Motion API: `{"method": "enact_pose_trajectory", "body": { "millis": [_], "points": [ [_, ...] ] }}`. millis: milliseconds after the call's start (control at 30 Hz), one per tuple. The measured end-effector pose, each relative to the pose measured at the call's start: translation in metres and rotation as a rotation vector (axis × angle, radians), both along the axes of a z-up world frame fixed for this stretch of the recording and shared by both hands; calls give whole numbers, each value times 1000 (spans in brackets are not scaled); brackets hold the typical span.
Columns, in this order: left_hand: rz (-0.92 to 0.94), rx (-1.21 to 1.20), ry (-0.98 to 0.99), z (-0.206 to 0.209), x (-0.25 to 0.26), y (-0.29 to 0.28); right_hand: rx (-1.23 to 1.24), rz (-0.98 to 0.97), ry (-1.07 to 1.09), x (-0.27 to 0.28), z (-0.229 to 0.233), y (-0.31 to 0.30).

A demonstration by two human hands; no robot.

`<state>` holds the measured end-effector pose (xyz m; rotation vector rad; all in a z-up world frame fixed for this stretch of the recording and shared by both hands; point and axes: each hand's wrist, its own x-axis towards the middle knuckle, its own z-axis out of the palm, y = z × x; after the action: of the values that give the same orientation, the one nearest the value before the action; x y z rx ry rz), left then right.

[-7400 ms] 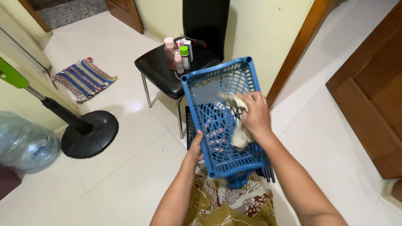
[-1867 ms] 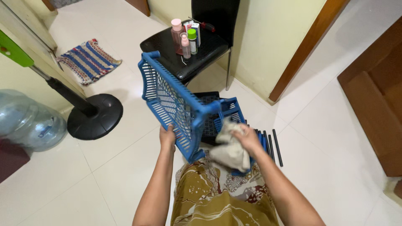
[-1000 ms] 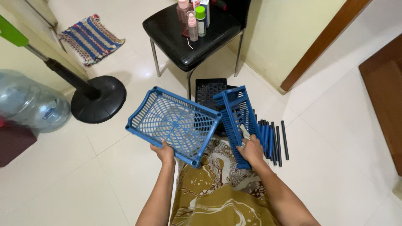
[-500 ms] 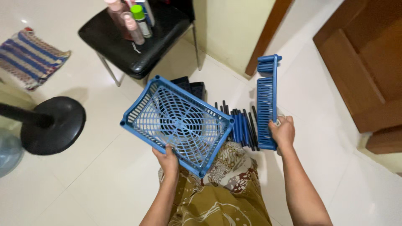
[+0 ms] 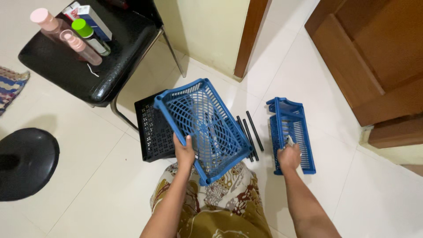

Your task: The person wipes a blue plastic basket with a cloth, then inserts blue plastic rods into the basket's corner holes to assemble it. The person handles the basket and rods by hand while sitting on the floor.

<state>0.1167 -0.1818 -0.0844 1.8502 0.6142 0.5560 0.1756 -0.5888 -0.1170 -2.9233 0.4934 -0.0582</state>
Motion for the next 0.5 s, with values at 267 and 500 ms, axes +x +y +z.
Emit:
{"method": "enact_pose_trajectory", "body": {
  "millis": [267,500],
  "points": [
    [-42,-17,169,-9,64,23,151,173,-197,12,-10,37],
    [-46,-24,147,-9,67,43,133,312,531,54,-51,93]
  ]
}}
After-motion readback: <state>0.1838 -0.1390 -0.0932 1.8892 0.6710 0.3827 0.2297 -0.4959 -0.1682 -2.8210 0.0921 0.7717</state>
